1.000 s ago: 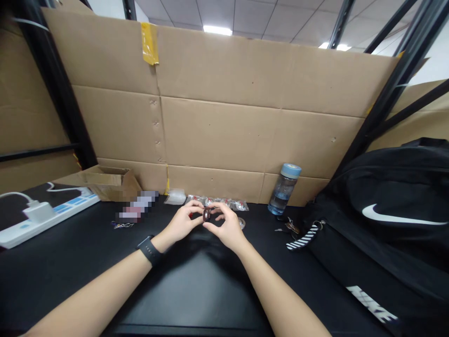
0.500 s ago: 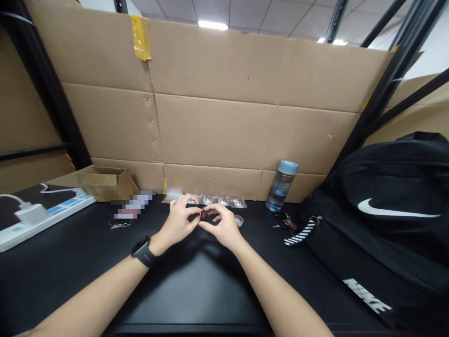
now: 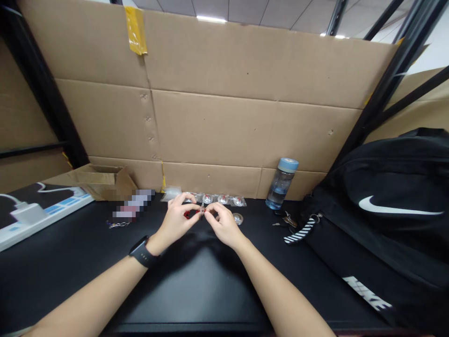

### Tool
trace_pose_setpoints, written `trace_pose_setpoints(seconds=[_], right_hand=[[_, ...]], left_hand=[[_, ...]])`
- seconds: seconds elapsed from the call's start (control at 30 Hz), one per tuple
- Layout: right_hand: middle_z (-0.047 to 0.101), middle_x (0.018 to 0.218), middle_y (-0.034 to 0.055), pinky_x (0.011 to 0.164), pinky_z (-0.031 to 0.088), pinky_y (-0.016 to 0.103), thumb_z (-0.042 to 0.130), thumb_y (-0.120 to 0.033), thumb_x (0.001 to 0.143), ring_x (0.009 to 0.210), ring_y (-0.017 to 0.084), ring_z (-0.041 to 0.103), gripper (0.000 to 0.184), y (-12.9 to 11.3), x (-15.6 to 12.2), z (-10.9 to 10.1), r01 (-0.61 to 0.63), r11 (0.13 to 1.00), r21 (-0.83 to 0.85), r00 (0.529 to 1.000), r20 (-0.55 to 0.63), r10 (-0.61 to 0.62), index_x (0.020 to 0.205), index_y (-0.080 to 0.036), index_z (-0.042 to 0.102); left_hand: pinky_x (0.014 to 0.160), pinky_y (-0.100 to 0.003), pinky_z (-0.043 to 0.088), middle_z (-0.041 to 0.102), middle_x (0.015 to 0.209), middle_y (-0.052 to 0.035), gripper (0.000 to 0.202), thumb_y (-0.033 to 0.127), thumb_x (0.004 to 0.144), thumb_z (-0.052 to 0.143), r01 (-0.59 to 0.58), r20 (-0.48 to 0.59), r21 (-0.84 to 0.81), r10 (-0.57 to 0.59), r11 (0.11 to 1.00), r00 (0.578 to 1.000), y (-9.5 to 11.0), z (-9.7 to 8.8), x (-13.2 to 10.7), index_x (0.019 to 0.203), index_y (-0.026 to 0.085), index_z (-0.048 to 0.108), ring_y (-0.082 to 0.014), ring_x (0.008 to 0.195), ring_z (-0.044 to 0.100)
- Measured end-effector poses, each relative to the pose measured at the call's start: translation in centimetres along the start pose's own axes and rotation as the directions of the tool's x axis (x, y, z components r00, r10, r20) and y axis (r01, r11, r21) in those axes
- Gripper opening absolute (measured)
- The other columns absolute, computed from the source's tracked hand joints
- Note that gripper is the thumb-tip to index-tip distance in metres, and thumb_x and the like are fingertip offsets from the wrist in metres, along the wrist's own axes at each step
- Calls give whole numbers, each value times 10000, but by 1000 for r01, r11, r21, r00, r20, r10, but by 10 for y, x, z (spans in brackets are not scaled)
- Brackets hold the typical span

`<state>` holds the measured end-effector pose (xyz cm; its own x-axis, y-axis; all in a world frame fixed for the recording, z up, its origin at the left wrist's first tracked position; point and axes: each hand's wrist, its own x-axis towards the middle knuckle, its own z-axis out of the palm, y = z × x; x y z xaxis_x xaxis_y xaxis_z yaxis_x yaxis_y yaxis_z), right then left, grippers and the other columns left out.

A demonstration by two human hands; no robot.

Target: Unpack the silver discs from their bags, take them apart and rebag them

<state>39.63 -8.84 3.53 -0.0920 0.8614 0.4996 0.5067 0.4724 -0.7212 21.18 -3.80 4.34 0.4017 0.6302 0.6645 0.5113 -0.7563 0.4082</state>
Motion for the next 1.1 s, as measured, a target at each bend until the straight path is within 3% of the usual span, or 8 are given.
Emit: trace_pose_setpoints(seconds=[0.1, 0.23, 0.47, 0.57, 0.63, 0.77, 0.9, 1.1], right_hand=[[635, 1035, 59, 699, 503, 280, 520, -384, 956, 923, 192, 609, 198, -1, 1, -1, 64, 997, -33, 998, 10, -63, 903, -227, 628], [588, 1110, 70, 754, 497, 308, 559, -325, 922, 1002, 205, 591, 159, -1, 2, -7, 113, 988, -108, 994, 4, -113, 846, -224, 654], [563, 1138, 74, 818, 483, 313, 580, -238, 881, 1096, 215, 561, 123, -1, 4, -12, 112, 985, -133, 994, 4, -113, 811, -213, 678], [580, 1116, 62, 880, 470, 341, 590, -202, 854, 1071, 210, 573, 123, 5, 4, -15, 90, 981, -173, 996, 33, -86, 755, -207, 663], [586, 1128, 54, 939, 452, 373, 618, -201, 829, 1087, 219, 572, 112, 11, 4, -17, 69, 971, -229, 996, 76, -52, 723, -207, 654], [565, 1223, 60, 969, 442, 392, 659, -235, 811, 1172, 252, 536, 89, 22, 1, -22, 26, 935, -354, 981, 187, 43, 726, -215, 671], [617, 1104, 59, 939, 458, 356, 678, -313, 831, 1056, 226, 587, 109, 29, 3, -37, 55, 924, -379, 944, 322, 76, 775, -220, 685], [630, 1156, 96, 924, 456, 350, 831, -247, 640, 1101, 273, 580, 469, 53, 5, -74, -98, 784, -613, 942, 198, 272, 1082, -217, 680]], left_hand=[[1000, -435, 354, 632, 1072, -63, 117, 301, 846, 648, 3, 32, -34, -2, 999, 999, -1, -1, 1, 869, 240, 746, -270, 1118, 532], [1023, -412, 378, 616, 1179, -62, 326, 180, 875, 495, 46, 25, -170, -42, 984, 999, -5, -5, 4, 1151, 252, 653, -242, 1160, 532], [1045, -417, 377, 631, 1215, -51, 266, 403, 870, 634, -76, 341, -156, 126, 985, 932, -11, 2, 0, 1099, 282, 693, -264, 1185, 537], [1038, -382, 400, 616, 1271, -53, 336, 403, 884, 623, -77, 359, -204, 147, 976, 922, -21, 2, 3, 1202, 300, 654, -244, 1188, 551], [1039, -361, 406, 618, 1279, -59, 336, 358, 927, 548, -39, 312, -219, 108, 975, 944, -34, -3, 9, 1247, 287, 625, -225, 1186, 561], [967, -356, 433, 680, 1100, -53, 216, 243, 862, 547, 50, 256, 15, -52, 999, 965, -68, -17, 17, 1017, 239, 698, -229, 1064, 611], [884, -369, 429, 691, 1006, -53, 149, 375, 773, 683, 41, 325, 267, -130, 963, 937, -84, -23, 13, 850, 257, 732, -277, 1029, 612], [833, -333, 425, 719, 949, -44, 158, 406, 764, 728, 32, 382, 326, -162, 945, 910, -83, -12, 10, 815, 260, 762, -253, 956, 643]])
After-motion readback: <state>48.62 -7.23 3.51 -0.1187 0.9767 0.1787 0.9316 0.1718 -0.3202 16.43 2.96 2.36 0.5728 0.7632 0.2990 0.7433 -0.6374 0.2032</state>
